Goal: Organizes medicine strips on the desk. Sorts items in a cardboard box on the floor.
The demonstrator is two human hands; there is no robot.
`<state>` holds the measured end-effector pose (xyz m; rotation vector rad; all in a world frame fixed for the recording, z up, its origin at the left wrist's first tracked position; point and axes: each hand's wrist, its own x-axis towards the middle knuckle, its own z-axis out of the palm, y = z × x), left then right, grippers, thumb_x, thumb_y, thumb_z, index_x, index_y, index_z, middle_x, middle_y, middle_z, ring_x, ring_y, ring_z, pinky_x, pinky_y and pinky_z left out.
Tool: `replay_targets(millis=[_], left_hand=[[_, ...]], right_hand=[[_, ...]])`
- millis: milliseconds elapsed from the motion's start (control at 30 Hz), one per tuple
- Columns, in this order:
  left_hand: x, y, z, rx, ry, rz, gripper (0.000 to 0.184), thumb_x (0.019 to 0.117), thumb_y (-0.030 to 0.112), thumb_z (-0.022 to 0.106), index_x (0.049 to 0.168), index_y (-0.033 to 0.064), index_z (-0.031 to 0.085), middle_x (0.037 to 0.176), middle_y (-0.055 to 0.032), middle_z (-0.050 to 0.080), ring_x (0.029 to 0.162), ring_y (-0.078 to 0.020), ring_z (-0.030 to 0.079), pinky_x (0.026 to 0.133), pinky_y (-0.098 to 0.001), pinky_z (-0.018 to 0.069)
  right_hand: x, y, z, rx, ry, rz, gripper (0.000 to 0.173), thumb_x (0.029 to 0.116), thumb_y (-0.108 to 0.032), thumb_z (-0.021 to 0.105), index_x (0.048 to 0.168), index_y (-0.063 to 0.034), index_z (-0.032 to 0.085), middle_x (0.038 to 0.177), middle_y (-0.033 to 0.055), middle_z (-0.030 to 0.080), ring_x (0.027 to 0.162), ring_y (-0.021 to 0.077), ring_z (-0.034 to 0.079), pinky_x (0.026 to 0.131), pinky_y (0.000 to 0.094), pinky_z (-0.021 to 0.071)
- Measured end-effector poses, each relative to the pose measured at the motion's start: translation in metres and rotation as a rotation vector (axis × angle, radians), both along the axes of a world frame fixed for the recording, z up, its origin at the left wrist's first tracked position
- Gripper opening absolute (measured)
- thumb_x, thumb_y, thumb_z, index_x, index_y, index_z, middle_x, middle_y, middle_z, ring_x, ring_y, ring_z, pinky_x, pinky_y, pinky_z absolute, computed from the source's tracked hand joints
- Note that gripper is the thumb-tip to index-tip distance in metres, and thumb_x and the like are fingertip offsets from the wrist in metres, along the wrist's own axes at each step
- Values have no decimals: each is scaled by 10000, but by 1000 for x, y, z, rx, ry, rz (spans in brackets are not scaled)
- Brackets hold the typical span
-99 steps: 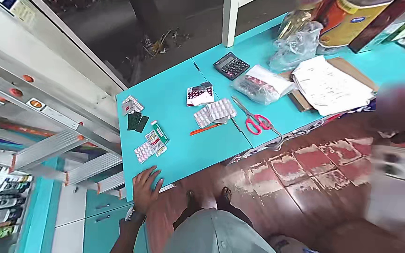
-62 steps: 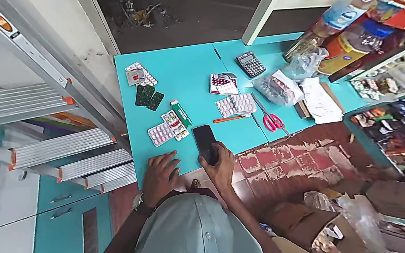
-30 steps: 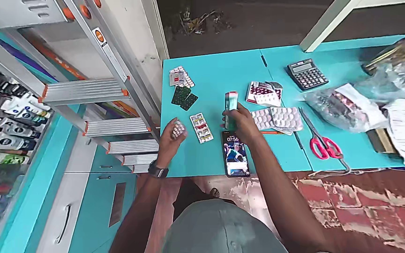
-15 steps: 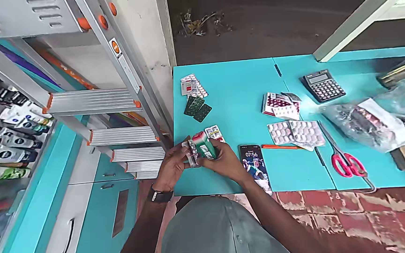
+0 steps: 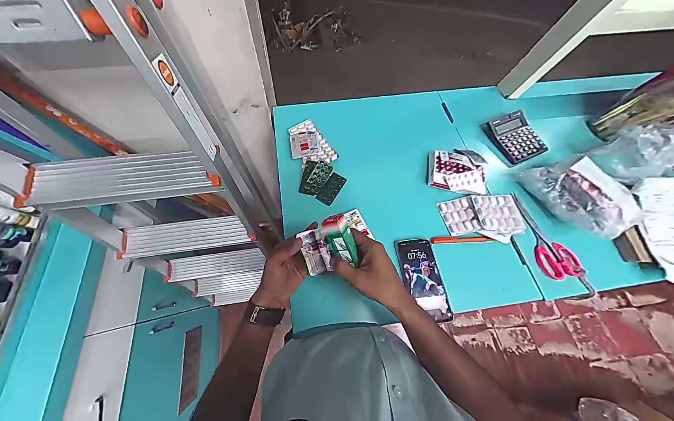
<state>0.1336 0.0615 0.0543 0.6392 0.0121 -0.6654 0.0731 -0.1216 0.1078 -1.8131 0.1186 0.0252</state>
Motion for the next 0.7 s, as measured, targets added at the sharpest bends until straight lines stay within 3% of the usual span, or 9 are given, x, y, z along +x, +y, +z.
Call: replay_targets(millis=[167, 467, 700], left_hand=[[9, -2, -3, -22, 27, -16, 359, 987, 237, 476, 1208, 28, 668, 1098, -156, 745, 980, -247, 745, 854, -433, 627], [12, -8, -3, 83, -29, -2, 305, 963, 252, 554, 1170, 53, 655, 1077, -115, 746, 966, -195, 738, 847, -378, 623], [13, -9, -3, 98, 91, 61, 367, 1023, 195, 324, 1132, 30, 632, 1035, -121, 743, 950, -201, 733, 850, -393, 616]], right_hand=[[3, 3, 3, -36, -7, -19, 392, 872, -180, 689, 1233, -37, 639, 939, 2, 737, 738, 54, 698, 637, 245, 597], [8, 7, -5, -166, -13, -27, 458, 836, -211, 708, 1256, -40, 650, 955, 8, 744, 822, 40, 706, 727, 253, 595], [7, 12, 1, -219, 5, -47, 493, 849, -225, 699, 1298, -33, 630, 947, 13, 745, 794, 48, 707, 704, 259, 600]])
